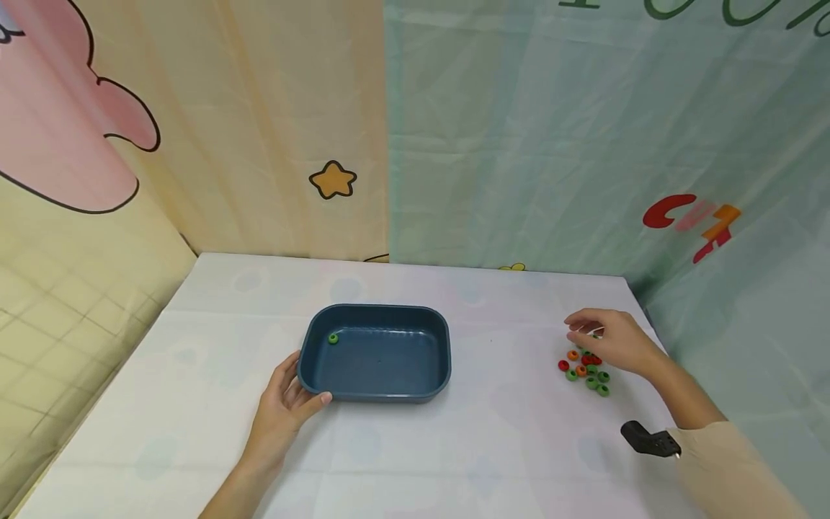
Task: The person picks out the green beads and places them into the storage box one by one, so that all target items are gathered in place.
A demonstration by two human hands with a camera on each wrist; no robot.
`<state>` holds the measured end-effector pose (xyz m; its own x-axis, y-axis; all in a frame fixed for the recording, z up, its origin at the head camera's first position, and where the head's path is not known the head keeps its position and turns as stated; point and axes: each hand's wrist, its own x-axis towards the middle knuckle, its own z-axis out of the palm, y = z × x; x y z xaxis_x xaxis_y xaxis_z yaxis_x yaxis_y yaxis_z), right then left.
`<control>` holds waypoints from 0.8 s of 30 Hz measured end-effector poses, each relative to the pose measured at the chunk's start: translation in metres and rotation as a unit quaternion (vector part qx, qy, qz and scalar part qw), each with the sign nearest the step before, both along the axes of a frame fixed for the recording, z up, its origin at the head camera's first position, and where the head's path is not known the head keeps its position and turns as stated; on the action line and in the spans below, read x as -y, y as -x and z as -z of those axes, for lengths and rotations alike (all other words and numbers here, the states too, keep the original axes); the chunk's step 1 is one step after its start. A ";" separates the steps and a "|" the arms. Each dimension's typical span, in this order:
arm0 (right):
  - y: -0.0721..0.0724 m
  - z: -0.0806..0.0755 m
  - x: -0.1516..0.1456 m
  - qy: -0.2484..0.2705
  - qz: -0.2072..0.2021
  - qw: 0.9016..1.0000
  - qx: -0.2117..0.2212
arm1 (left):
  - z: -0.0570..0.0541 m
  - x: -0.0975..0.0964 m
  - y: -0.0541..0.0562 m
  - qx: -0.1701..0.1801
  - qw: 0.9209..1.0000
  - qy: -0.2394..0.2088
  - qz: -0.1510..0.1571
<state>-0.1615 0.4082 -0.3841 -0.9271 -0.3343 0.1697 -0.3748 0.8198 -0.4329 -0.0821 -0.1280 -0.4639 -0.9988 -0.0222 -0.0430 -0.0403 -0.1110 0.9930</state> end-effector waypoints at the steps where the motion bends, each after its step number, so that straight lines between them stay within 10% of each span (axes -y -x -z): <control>1: -0.003 0.001 -0.005 0.006 0.002 1.000 -0.001 | 0.000 0.000 0.000 0.000 1.000 0.000 0.000; 11: -0.029 0.018 -0.039 0.033 0.036 0.999 0.010 | -0.002 0.001 -0.001 -0.002 1.000 0.002 -0.002; 24: -0.048 0.059 -0.077 0.048 0.132 0.978 0.156 | 0.001 0.001 0.000 -0.005 1.000 -0.003 0.002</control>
